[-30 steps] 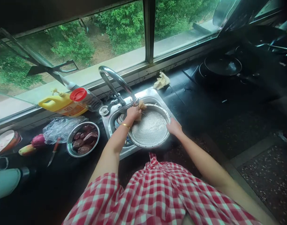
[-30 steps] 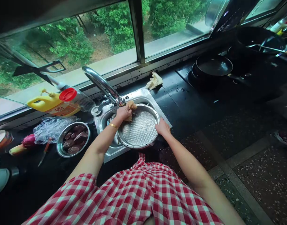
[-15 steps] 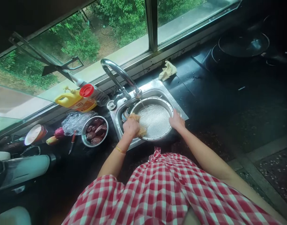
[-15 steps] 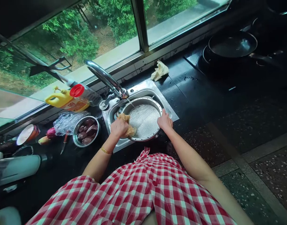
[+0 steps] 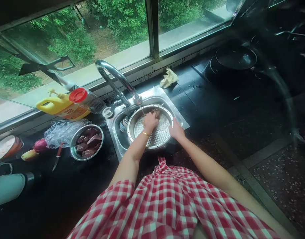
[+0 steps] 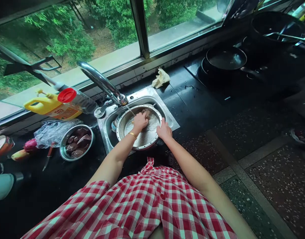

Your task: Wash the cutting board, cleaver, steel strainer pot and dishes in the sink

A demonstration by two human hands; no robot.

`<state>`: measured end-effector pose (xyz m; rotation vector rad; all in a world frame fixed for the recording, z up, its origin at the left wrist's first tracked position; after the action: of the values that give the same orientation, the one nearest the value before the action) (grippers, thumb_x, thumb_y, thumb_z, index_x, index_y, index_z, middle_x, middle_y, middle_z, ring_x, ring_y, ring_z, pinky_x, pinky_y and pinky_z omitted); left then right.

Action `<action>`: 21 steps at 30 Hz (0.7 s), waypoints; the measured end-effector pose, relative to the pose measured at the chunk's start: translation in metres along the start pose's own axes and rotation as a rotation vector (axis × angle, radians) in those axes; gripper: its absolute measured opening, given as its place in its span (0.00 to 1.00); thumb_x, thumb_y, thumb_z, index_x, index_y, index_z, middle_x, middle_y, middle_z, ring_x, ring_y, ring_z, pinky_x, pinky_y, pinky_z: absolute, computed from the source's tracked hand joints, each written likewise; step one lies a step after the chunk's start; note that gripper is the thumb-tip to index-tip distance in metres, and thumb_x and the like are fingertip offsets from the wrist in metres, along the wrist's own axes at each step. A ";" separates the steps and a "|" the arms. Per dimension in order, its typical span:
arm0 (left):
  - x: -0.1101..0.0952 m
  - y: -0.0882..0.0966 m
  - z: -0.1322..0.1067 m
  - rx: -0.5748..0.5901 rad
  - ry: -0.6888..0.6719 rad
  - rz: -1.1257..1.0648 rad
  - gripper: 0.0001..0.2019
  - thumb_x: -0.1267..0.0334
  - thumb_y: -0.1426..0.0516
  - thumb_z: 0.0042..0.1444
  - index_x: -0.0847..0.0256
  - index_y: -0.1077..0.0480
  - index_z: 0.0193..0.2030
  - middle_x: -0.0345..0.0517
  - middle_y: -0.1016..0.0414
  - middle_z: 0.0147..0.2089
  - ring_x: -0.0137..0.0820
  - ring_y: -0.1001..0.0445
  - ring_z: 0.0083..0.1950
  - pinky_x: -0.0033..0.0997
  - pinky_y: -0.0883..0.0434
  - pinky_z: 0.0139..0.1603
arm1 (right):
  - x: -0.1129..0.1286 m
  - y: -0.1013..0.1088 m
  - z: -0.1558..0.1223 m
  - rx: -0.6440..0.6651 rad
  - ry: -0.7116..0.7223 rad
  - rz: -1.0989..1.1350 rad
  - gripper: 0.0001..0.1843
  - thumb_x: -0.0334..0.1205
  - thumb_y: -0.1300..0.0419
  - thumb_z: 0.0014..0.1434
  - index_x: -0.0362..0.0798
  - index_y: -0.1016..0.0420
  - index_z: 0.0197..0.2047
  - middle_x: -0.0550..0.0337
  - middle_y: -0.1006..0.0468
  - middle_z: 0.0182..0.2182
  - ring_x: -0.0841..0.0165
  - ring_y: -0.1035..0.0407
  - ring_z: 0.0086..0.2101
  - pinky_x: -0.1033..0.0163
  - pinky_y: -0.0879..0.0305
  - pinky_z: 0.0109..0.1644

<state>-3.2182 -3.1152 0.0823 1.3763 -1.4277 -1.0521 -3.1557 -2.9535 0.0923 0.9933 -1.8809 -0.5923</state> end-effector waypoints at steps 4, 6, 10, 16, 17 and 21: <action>-0.041 -0.004 -0.022 0.057 -0.281 -0.001 0.21 0.61 0.53 0.59 0.51 0.34 0.58 0.53 0.32 0.51 0.44 0.35 0.52 0.41 0.36 0.47 | 0.002 0.002 0.000 -0.026 -0.007 0.016 0.31 0.48 0.60 0.65 0.42 0.53 0.67 0.40 0.31 0.51 0.51 0.32 0.49 0.49 0.38 0.50; -0.045 -0.009 -0.040 0.166 -0.403 -0.027 0.21 0.62 0.52 0.58 0.48 0.33 0.58 0.52 0.32 0.50 0.43 0.34 0.50 0.40 0.35 0.45 | 0.003 0.003 0.000 -0.030 -0.021 0.027 0.30 0.48 0.61 0.66 0.43 0.52 0.67 0.40 0.30 0.51 0.51 0.32 0.48 0.49 0.39 0.50; -0.012 -0.017 -0.078 0.469 -0.605 -0.151 0.23 0.69 0.49 0.52 0.46 0.29 0.54 0.47 0.29 0.47 0.38 0.32 0.47 0.34 0.35 0.47 | 0.003 0.006 -0.001 -0.018 -0.045 0.032 0.29 0.44 0.59 0.65 0.44 0.52 0.67 0.40 0.30 0.50 0.51 0.31 0.48 0.48 0.39 0.49; 0.082 -0.020 -0.072 0.884 -0.425 -0.191 0.18 0.75 0.43 0.42 0.54 0.20 0.38 0.41 0.21 0.37 0.30 0.29 0.35 0.25 0.36 0.39 | 0.009 -0.001 -0.003 0.005 -0.024 0.049 0.30 0.41 0.58 0.64 0.42 0.54 0.68 0.39 0.29 0.50 0.51 0.31 0.48 0.49 0.38 0.49; 0.093 -0.017 -0.060 0.851 -0.363 -0.132 0.16 0.74 0.42 0.42 0.55 0.19 0.36 0.42 0.21 0.35 0.30 0.29 0.33 0.26 0.36 0.39 | 0.010 -0.003 -0.003 -0.002 -0.014 0.052 0.30 0.40 0.58 0.64 0.41 0.54 0.68 0.39 0.29 0.50 0.52 0.31 0.48 0.50 0.38 0.49; 0.103 0.001 -0.010 0.440 -0.201 -0.017 0.12 0.67 0.42 0.47 0.56 0.20 0.38 0.48 0.23 0.36 0.35 0.28 0.36 0.30 0.36 0.40 | 0.012 -0.007 -0.002 -0.027 -0.005 0.047 0.32 0.39 0.56 0.62 0.39 0.54 0.68 0.39 0.30 0.52 0.52 0.32 0.49 0.52 0.38 0.50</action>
<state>-3.2101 -3.2182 0.0896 1.6247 -1.8797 -0.9416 -3.1541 -2.9672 0.0941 0.9288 -1.8905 -0.5907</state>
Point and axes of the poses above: each hand's wrist, its own z-axis towards the middle knuckle, its own y-axis out of the back of the hand, x = y × z, the point moved 4 cm from there along z, towards the middle knuckle
